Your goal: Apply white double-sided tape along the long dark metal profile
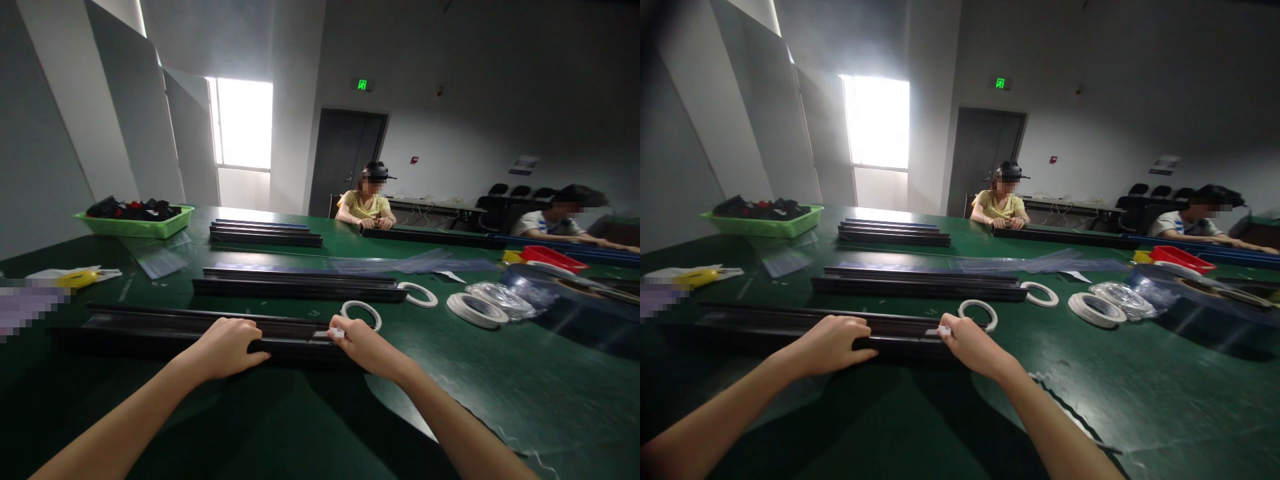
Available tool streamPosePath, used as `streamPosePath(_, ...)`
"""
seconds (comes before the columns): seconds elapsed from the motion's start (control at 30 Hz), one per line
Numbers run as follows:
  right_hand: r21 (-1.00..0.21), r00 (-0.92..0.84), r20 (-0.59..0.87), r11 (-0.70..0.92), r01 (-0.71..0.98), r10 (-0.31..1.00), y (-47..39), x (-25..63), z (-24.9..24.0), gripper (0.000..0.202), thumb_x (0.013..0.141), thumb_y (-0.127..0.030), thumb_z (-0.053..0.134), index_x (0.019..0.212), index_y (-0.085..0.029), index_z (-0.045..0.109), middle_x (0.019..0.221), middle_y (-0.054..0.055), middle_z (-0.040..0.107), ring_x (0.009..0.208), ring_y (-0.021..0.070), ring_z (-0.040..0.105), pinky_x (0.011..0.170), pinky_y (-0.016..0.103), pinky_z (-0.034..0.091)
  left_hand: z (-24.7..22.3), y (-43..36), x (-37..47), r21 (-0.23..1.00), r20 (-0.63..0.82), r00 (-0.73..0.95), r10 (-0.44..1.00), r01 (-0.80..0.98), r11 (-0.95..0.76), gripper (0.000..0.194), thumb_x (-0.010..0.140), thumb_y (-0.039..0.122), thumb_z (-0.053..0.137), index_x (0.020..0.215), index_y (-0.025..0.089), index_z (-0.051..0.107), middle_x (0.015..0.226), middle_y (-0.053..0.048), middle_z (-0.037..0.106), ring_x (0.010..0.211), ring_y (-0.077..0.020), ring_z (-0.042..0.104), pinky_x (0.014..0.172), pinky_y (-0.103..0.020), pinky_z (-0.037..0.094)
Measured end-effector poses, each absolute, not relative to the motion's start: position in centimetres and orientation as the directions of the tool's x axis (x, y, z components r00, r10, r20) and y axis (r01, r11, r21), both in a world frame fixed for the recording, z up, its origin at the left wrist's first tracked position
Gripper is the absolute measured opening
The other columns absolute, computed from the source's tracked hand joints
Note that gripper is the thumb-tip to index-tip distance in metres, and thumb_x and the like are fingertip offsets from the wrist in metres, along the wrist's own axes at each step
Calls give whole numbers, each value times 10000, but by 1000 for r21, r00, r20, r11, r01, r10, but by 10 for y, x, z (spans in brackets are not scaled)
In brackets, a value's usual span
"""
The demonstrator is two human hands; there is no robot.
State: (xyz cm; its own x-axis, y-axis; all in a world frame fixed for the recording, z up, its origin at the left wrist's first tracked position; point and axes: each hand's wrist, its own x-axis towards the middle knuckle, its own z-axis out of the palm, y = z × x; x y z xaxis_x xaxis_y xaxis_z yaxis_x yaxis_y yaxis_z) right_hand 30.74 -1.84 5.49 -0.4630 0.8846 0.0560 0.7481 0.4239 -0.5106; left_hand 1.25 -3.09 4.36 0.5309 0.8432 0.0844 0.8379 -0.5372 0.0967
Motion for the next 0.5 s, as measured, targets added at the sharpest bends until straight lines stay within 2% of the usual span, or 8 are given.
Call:
streamPosePath(0.33, -504, -455, 35, 408, 761, 890, -16, 305, 52, 212, 877, -209, 425, 937, -175, 626, 838, 44, 654, 728, 149, 567, 634, 252, 361, 41, -36, 20, 90, 129, 575, 808, 804, -587, 314, 883, 477, 466, 856, 210, 629, 901, -36, 676, 820, -195, 619, 680, -292, 440)
streamPosePath(0.5, -509, -441, 33, 395, 765, 897, -17, 304, 53, 215, 903, -259, 416, 929, -173, 611, 826, 43, 650, 705, 147, 558, 619, 251, 362, 35, -37, 27, 118, 156, 616, 772, 765, -634, 279, 901, 460, 480, 992, 222, 593, 985, -37, 673, 897, -209, 619, 738, -310, 453)
